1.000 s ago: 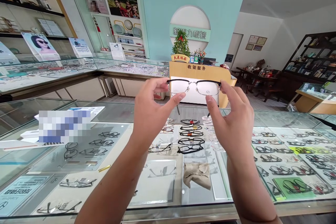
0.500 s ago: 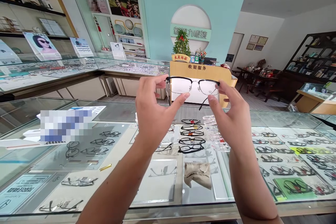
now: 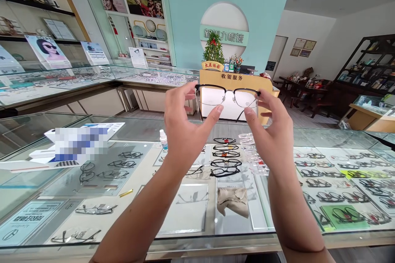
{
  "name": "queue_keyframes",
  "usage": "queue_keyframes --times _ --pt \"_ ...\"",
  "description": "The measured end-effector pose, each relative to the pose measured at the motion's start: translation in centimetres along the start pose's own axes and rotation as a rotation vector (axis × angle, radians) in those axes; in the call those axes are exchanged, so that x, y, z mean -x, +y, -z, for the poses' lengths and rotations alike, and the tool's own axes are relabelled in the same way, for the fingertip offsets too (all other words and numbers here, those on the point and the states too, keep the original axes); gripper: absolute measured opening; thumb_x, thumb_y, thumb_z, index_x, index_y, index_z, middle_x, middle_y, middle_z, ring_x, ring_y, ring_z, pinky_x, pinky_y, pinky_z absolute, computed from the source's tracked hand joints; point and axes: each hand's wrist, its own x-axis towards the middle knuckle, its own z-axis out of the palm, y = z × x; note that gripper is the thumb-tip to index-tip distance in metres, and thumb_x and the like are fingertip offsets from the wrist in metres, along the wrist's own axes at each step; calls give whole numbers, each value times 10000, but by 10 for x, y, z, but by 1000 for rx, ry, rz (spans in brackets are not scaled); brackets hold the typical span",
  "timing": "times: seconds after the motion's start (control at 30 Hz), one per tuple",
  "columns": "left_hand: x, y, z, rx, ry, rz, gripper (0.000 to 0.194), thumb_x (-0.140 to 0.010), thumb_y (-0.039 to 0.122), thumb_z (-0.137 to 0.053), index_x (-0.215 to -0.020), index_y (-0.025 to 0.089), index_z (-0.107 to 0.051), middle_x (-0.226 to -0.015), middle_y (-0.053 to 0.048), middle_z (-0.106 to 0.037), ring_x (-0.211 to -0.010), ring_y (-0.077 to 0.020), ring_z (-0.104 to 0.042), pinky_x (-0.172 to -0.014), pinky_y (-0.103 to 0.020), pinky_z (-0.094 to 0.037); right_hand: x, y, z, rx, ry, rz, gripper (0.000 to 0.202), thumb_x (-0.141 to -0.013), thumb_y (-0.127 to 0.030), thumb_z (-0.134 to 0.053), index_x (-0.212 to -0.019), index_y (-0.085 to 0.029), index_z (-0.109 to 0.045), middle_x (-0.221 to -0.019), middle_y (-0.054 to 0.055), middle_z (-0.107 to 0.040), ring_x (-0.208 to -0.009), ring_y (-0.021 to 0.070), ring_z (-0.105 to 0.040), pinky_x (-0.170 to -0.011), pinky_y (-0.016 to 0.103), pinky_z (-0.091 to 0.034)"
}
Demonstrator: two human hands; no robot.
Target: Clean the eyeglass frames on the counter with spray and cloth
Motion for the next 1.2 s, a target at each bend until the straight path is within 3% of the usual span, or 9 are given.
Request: queue_keyframes --times 0.3,0.47,0.57,0.63,0.73,0.87,1.0,1.2 --pt "3 -7 0 59 14 28 600 -920 427 -848 -1446 284 -597 -1437 -114 -678 -1252 -265 -731 -972 -403 -645 5 -8 -1 28 28 54 563 -1075 -471 -630 -1595 -274 -543 -1423 176 -724 -1273 323 -724 -993 539 -634" --pt "19 -17 -4 66 32 28 652 -884 440 -885 -1433 238 -599 -1387 -124 -688 -1220 -265 -749 -955 -399 -637 23 -9 1 -3 13 46 551 -1064 -448 -650 -1571 -252 -556 -1470 187 -712 -1347 332 -698 -1044 545 -619" --pt "35 -32 -11 87 48 -7 621 -899 407 -881 -1422 223 -600 -1358 -128 -692 -1243 -272 -740 -934 -401 -635 38 7 -3 -123 -17 3 628 -1036 -471 -692 -1599 -247 -527 -1541 198 -687 -1392 321 -684 -1072 519 -608" --pt "49 -47 -17 81 65 -45 627 -899 393 -888 -1426 223 -595 -1371 -136 -681 -1262 -280 -723 -920 -410 -639 47 27 -11 -279 34 -126 680 -1024 -525 -694 -1619 -256 -503 -1585 196 -671 -1354 308 -714 -1036 491 -623" --pt "71 -73 -26 39 113 -142 650 -873 403 -925 -1409 220 -606 -1344 -143 -681 -1238 -289 -698 -879 -422 -652 59 60 -27 -467 2 -380 527 -1032 -635 -630 -1359 -231 -719 -1445 179 -774 -1342 324 -730 -1102 503 -592" --pt "97 -100 -34 5 88 -217 670 -883 381 -934 -1435 209 -596 -1342 -157 -683 -1218 -287 -692 -860 -417 -664 74 92 -51 -615 -82 -523 633 -955 -747 -655 -1268 -215 -793 -1397 164 -813 -1384 369 -713 -1127 539 -578" --pt "115 -110 -36 -24 38 -203 669 -901 395 -922 -1447 216 -577 -1342 -157 -676 -1238 -301 -700 -859 -426 -667 90 103 -60 -639 -109 -589 615 -938 -757 -681 -1244 -245 -833 -1387 125 -828 -1402 373 -700 -1133 544 -571" --pt "121 -110 -33 6 16 -213 701 -885 357 -944 -1468 227 -576 -1355 -148 -686 -1268 -305 -696 -891 -426 -658 95 105 -54 -646 -209 -574 554 -972 -732 -690 -1271 -295 -852 -1430 79 -814 -1407 356 -696 -1156 531 -555"
